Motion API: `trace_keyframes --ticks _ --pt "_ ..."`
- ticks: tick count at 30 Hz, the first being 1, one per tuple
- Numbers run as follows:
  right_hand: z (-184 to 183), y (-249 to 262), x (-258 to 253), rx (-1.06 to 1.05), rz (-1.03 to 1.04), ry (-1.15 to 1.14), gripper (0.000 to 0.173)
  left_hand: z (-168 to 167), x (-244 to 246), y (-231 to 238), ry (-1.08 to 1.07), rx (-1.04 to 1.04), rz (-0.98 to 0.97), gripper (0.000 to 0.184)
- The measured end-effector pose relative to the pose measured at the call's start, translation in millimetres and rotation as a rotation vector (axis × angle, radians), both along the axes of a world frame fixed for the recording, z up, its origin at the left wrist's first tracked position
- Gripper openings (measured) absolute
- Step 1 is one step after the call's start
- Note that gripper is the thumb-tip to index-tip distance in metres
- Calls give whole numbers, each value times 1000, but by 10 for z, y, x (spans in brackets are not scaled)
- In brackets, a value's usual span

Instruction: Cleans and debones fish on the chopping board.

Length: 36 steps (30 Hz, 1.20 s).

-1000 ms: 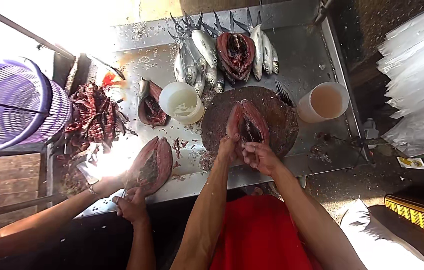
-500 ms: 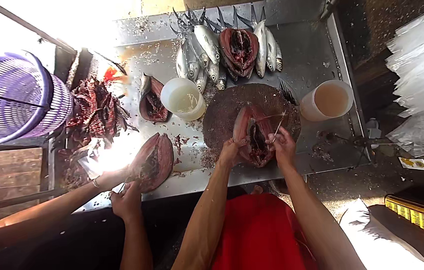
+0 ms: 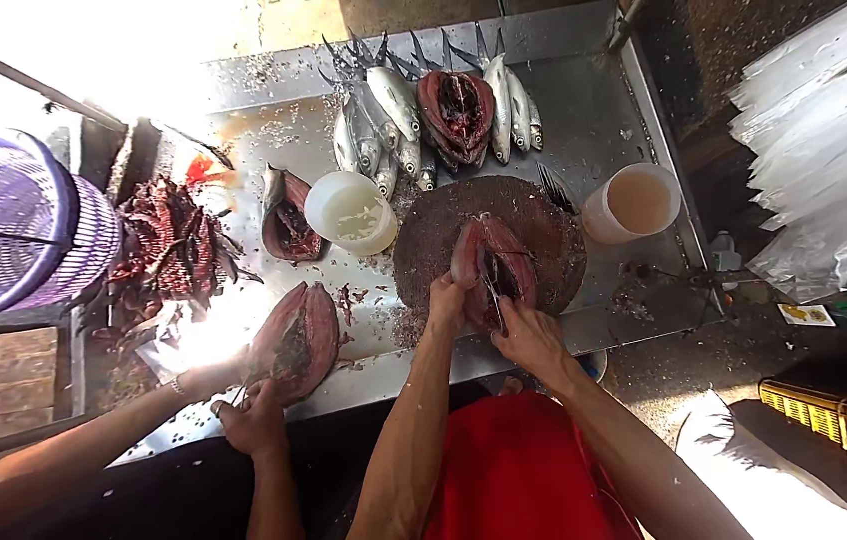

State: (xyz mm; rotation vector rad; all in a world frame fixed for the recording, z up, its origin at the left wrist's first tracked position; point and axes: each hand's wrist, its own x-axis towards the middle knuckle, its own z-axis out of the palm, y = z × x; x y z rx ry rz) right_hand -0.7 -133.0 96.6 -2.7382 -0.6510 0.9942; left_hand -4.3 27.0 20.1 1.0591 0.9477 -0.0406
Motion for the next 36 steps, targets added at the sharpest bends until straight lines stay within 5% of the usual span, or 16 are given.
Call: trace_keyframes --ticks 4,7,10,12,14,16,19,21,24,27,33,36 --pt "144 184 110 -91 59 19 58 -32 -5 0 2 53 -11 23" --pt "100 280 279 103 -70 186 45 -87 11 -1 1 46 -7 24" --pt "-89 226 407 869 -727 742 22 -157 -11 31 -4 -19 43 23" --pt "-162 158 427 1282 -1132 1112 32 -170 -55 60 -16 -30 39 25" --pt "-97 67 439 1619 -1189 1239 34 -207 -96 45 -15 3 29 26" --pt "180 -36 603 1852 -1008 1133 39 -225 -141 20 -16 15 40 24" --pt "481 -145 711 1656 -772 360 37 -166 -209 51 -44 -115 65 24" --pt "307 -192 592 1266 -592 -50 58 -109 -111 111 -57 -187 57 23" --pt "-130 -196 141 565 -321 -100 71 -95 -34 127 -63 -159 37 21" --pt "-270 -124 -105 203 -71 -106 64 -70 -10 114 -61 -85 15 21" --pt "-142 144 104 126 6 -20 57 -75 -28 82 -12 -7 -22 20" --pt "-144 170 269 585 -415 425 38 -107 -15 96 -13 -10 5 20"
